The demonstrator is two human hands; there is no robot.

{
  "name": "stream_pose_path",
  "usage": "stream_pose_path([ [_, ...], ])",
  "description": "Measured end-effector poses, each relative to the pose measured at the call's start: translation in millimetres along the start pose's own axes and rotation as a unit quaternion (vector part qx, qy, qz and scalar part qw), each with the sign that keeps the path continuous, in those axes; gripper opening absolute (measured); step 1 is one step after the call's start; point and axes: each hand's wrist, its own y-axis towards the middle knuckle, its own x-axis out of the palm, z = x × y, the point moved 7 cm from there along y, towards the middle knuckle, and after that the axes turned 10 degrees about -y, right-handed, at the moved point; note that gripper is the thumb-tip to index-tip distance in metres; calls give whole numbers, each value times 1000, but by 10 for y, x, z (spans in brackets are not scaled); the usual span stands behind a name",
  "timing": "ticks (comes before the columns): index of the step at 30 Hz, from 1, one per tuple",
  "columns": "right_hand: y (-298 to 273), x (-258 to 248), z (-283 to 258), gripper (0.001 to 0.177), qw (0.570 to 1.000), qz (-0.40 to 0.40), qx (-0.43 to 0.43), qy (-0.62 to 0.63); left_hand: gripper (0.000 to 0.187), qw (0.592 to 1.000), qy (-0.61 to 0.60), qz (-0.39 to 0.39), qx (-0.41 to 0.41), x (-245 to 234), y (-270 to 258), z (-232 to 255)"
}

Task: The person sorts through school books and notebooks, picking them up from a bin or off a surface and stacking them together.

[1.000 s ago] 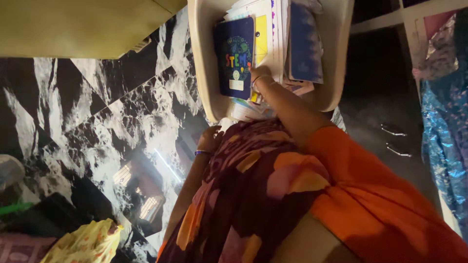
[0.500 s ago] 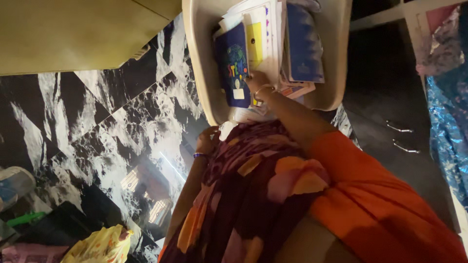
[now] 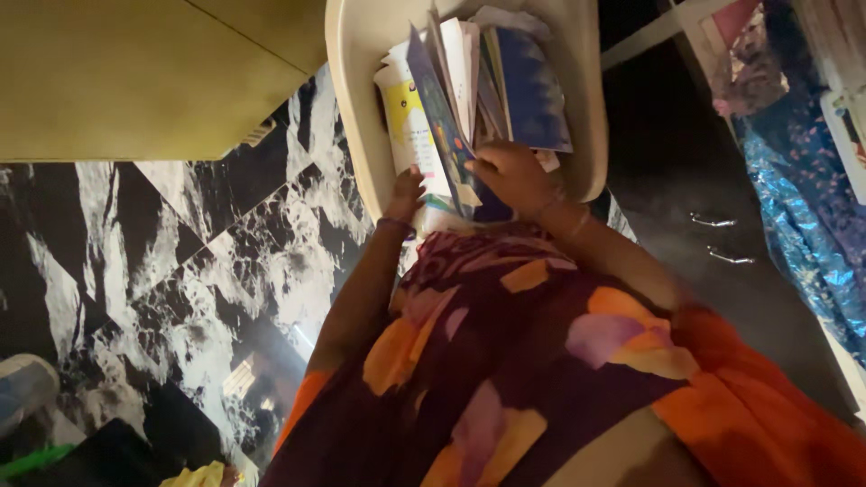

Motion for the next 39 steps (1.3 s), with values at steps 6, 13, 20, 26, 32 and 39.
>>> stream_pose_path([
  [6, -427, -847, -582, 29, 998, 45, -6, -49, 50, 877, -348, -304, 132, 1128, -693, 1295],
  [13, -866, -1566, -116, 13, 963, 270, 8, -28, 28, 895, -240, -232, 296, 1628, -1167, 2001],
  [20, -983, -1659, 358, 48, 930, 340, 35, 135, 25, 884, -163, -238, 368, 2195, -1972, 2448],
  [26, -1099, -1503, 706, 58, 887, 273, 74, 364, 26, 924, -253, -236, 160, 2338, -1996, 2079],
  [32, -1329, -1121, 1084, 53, 900, 203, 159, 351, 42, 916, -315, -231, 94, 2203, -1156, 1197],
  [39, -1254, -1316, 903, 49, 887, 222, 132, 384, 50, 925, -237, -219, 200, 2199, -1775, 1594],
])
